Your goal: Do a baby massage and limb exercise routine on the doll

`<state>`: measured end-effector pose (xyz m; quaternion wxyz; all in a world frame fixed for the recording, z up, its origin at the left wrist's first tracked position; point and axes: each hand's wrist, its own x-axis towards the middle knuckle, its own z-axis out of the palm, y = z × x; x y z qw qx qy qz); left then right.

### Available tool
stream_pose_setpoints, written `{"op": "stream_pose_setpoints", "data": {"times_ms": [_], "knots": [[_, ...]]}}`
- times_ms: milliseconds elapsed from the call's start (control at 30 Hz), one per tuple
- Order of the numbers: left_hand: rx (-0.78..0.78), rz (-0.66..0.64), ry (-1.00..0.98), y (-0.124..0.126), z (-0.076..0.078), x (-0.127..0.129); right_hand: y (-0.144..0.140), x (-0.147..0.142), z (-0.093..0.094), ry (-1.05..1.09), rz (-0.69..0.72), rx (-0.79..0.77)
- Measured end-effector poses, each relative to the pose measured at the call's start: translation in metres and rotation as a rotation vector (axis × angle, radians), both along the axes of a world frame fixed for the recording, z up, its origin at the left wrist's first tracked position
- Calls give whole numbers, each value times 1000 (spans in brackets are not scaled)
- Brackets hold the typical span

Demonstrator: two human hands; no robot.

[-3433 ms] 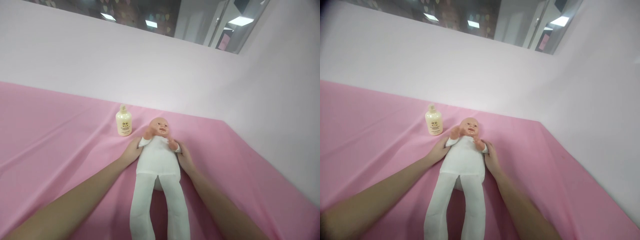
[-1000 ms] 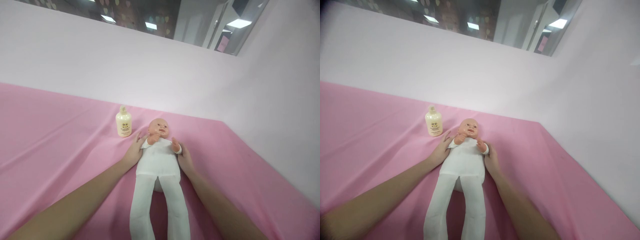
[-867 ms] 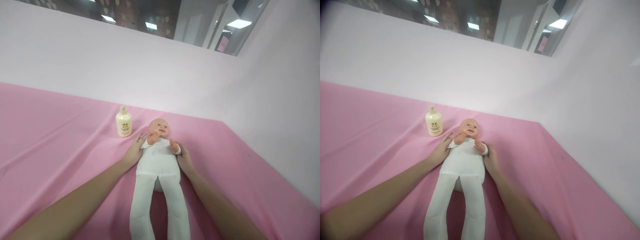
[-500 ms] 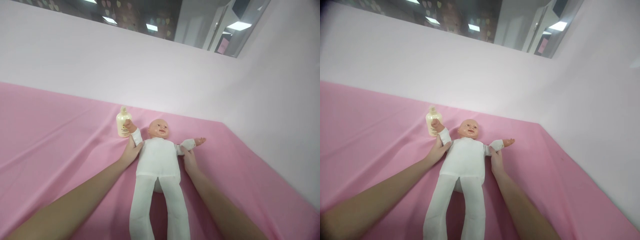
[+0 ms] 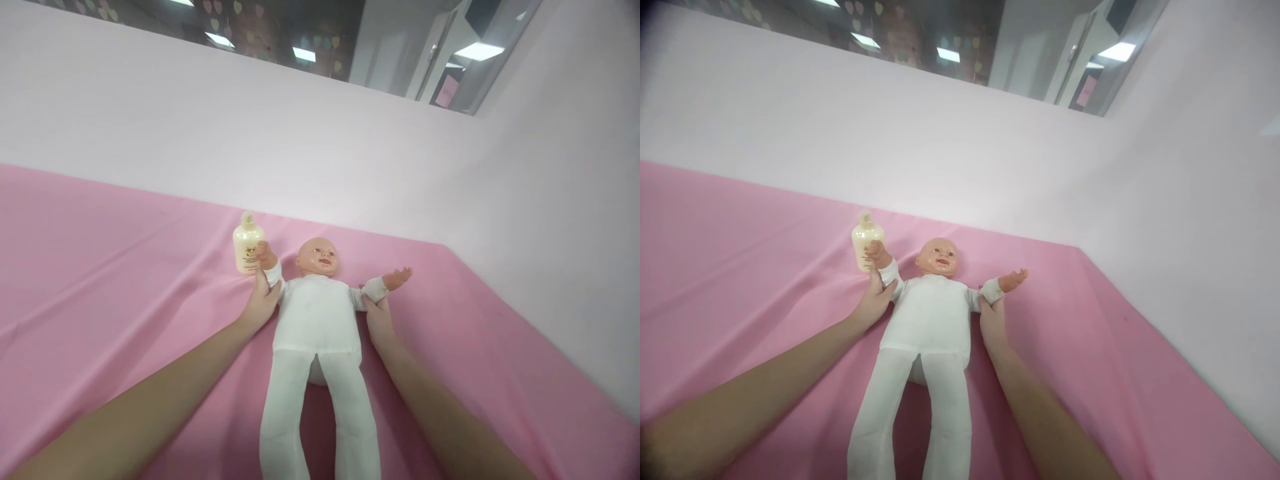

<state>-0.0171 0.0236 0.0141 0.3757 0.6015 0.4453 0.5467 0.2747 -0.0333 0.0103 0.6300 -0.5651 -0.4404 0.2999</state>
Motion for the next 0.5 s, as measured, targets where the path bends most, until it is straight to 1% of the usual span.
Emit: {"op": "stream_pose_setpoints", "data": {"times_ms": [67,167,233,300,367,433,500], "knots": [[79,-88,130,-1,0,1,-2,-4,4,-69,10,-12],[185,-221,319,-1,-3,1,-7,-11,12,-188,146,-16],[215,-252,377,0,-4,1,-9,-14,16,-260,213,19],[222,-250,387,0,-5,0,-9,-15,17,-284,229,47],[214,-254,369,-2,-3,-1,-8,-14,17,-246,209,32],[166,-246,317,-4,-1,0,-6,-12,13,-163,161,2],[91,-204,224,-6,1,0,-4,-7,7,-56,82,-29]]}}
